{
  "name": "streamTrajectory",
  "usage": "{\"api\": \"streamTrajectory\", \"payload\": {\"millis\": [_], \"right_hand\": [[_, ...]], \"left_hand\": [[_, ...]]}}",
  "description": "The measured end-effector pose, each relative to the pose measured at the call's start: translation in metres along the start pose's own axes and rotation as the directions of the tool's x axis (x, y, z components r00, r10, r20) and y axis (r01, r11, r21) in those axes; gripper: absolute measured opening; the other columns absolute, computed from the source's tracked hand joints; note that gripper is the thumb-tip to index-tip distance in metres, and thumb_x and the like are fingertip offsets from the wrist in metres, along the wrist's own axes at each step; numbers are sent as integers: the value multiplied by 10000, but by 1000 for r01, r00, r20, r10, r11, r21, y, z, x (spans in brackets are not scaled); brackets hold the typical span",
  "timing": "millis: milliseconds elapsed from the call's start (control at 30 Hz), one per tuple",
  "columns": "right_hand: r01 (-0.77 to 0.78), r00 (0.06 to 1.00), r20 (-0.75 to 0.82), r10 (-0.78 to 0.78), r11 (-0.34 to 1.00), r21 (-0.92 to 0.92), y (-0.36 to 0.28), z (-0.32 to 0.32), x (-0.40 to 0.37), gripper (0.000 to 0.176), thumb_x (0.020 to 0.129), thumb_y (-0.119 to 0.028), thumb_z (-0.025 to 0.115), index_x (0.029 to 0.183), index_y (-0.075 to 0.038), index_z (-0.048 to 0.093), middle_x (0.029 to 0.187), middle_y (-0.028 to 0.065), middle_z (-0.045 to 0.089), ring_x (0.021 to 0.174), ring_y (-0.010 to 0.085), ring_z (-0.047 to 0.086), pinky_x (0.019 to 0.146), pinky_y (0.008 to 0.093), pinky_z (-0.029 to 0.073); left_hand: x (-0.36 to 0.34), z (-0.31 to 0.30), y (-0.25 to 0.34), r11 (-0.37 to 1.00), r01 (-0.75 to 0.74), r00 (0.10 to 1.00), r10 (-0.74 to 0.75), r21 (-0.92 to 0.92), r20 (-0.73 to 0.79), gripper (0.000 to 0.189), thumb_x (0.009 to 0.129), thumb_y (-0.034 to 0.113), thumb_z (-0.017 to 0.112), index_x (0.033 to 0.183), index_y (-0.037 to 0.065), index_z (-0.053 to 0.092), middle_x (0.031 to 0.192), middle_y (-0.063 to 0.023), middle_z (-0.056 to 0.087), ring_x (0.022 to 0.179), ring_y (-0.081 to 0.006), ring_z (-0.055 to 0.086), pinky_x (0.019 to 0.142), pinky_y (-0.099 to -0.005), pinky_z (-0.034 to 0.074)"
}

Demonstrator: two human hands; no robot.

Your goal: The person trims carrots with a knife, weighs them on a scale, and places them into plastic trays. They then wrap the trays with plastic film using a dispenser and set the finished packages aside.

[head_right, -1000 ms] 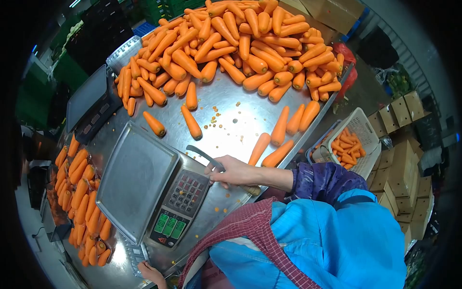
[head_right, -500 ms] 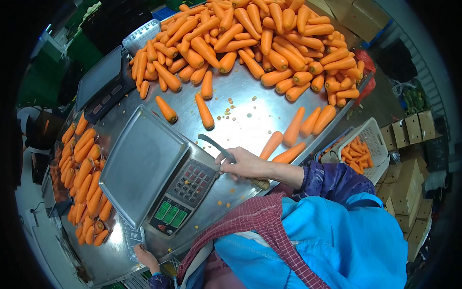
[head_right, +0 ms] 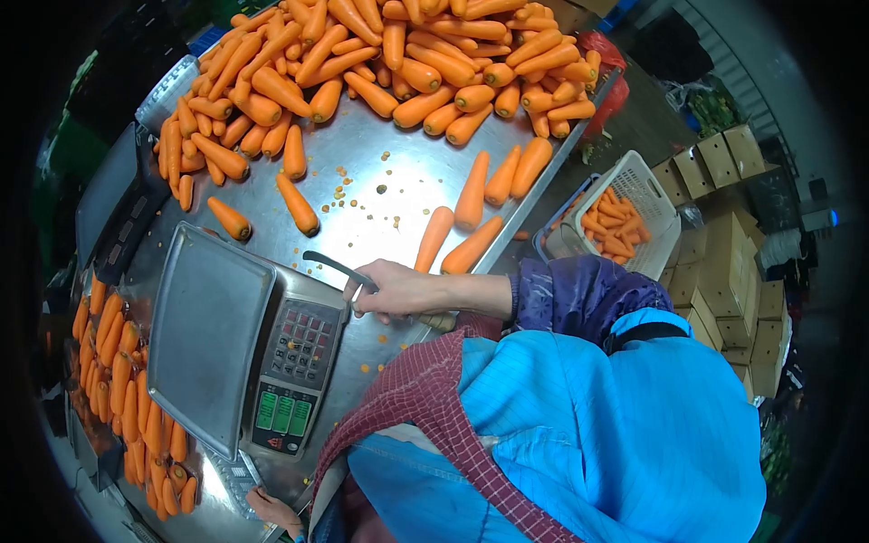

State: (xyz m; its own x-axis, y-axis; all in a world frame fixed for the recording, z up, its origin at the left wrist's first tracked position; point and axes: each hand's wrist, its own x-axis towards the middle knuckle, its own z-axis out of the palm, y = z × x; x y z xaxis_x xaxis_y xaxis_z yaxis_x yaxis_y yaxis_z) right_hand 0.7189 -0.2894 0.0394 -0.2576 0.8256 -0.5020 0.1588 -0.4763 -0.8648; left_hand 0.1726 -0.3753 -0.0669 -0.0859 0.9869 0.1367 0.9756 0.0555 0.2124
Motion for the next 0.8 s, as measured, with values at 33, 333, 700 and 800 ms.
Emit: {"api": "streamTrajectory", "payload": {"millis": [33,333,700,800], "right_hand": [[4,1000,-26,-4,1000,21,3,-1,-3,298,834,-117,546,1094,27,520,767,64,611,530,74,529,439,207,421],[-81,992,-93,80,997,-3,13,-7,-26,293,866,-139,541,1111,18,507,815,63,606,552,55,520,452,182,408],[-441,685,-675,-274,582,-684,86,-152,-88,438,705,-83,662,1122,-35,536,1063,126,585,891,295,609,774,382,497],[-440,694,-611,-382,447,-779,104,-172,-85,489,668,-65,674,1138,-79,543,1210,107,503,921,336,594,787,403,497]], "left_hand": [[0,2,-1,1000,3,1000,-2,19,-25,80,856,16,495,910,-42,505,839,-170,499,802,-332,502,725,-395,402],[-1,-1,10,998,58,998,-58,-3,-15,108,879,37,481,951,-40,506,858,-173,508,815,-340,502,736,-404,399],[3,-3,-13,980,45,999,-39,-192,31,137,900,86,473,917,-37,531,836,-147,526,771,-289,510,726,-360,414],[4,-9,-15,971,82,995,-66,-224,80,152,909,95,466,899,-39,537,811,-131,524,750,-255,507,724,-338,415]]}}
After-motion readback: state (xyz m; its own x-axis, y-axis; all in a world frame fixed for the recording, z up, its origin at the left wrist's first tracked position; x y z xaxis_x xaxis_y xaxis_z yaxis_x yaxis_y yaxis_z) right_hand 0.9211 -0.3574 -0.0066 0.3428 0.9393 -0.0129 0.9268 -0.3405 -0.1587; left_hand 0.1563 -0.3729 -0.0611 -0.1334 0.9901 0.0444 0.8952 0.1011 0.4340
